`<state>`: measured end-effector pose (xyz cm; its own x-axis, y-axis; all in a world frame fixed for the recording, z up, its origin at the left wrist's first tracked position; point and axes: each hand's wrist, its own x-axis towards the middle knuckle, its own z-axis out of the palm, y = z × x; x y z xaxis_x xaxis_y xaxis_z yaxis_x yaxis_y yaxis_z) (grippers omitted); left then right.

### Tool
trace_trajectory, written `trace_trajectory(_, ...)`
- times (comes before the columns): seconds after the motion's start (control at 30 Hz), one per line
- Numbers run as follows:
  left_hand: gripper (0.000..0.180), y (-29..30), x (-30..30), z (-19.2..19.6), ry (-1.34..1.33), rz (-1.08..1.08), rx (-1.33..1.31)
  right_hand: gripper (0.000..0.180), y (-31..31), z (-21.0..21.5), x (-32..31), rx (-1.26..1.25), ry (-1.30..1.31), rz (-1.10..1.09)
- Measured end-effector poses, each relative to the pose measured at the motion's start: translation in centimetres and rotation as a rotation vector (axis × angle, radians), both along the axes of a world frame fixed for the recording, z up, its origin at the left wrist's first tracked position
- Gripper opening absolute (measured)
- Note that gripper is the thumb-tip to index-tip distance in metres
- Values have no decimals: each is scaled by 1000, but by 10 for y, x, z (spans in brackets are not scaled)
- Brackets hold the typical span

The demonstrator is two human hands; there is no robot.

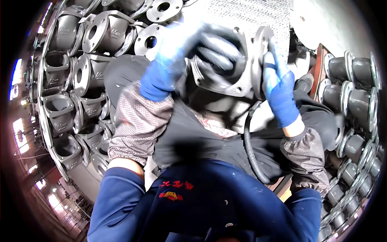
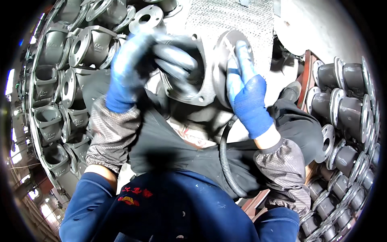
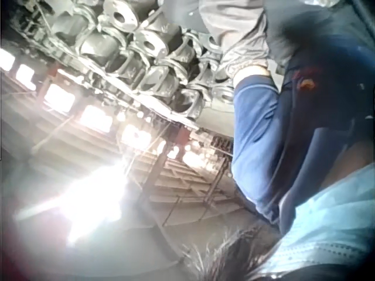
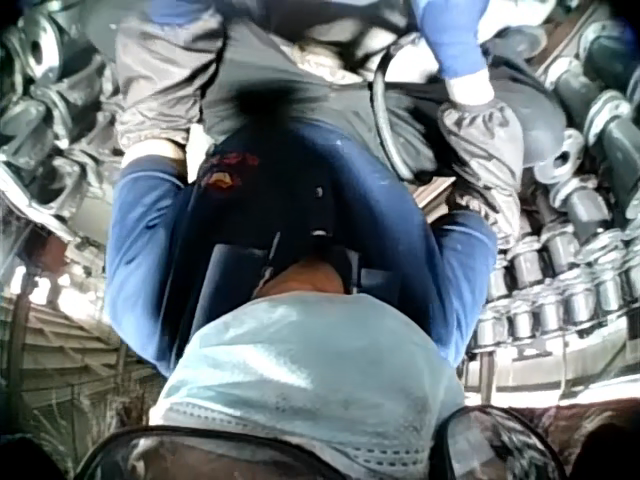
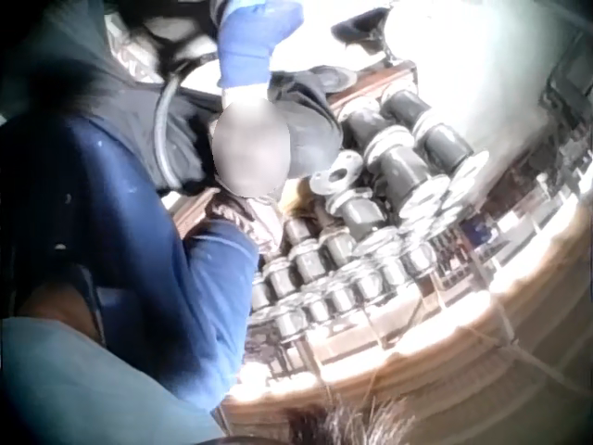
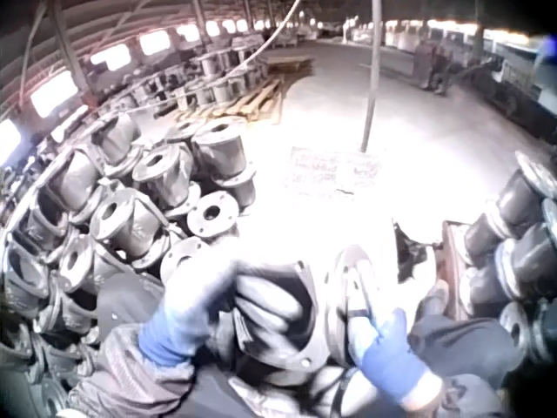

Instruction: The person handles industrial metal fittings, using a handheld grinding tool to smooth the interior and exterior surfaces of the metal components.

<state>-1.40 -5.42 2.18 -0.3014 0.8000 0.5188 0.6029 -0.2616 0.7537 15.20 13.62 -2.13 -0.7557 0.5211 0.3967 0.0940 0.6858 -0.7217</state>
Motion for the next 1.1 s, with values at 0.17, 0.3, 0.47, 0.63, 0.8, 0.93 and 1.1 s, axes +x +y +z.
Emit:
trace_trajectory(0.17, 44, -8, -24, -23, -1010, 715, -74, 36, 8, 7, 10, -295, -19, 15)
trace_trajectory(0.3, 43, -1, 20, -77, -1054, 423, -282, 35, 17, 5, 9, -344, -9, -4)
trace_trajectory(0.47, 48, 4, 14, -95, -1081, 85, -223, 32, 24, -2, -4, -386, -25, -54)
trace_trajectory(0.63, 43, 20, -17, -112, -835, 119, -284, 34, 50, -10, -26, -376, -62, -152)
trace_trajectory(0.8, 46, 49, -5, -84, -1583, 82, 2, 38, 78, -15, -37, -738, -211, -252)
trace_trajectory(0.93, 45, 70, 2, -85, -1265, 179, -89, 34, 99, -37, -25, -989, -238, -318)
trace_trajectory(1.1, 50, 73, 8, -86, -1342, 195, -173, 35, 89, -47, -18, -1145, -134, -394)
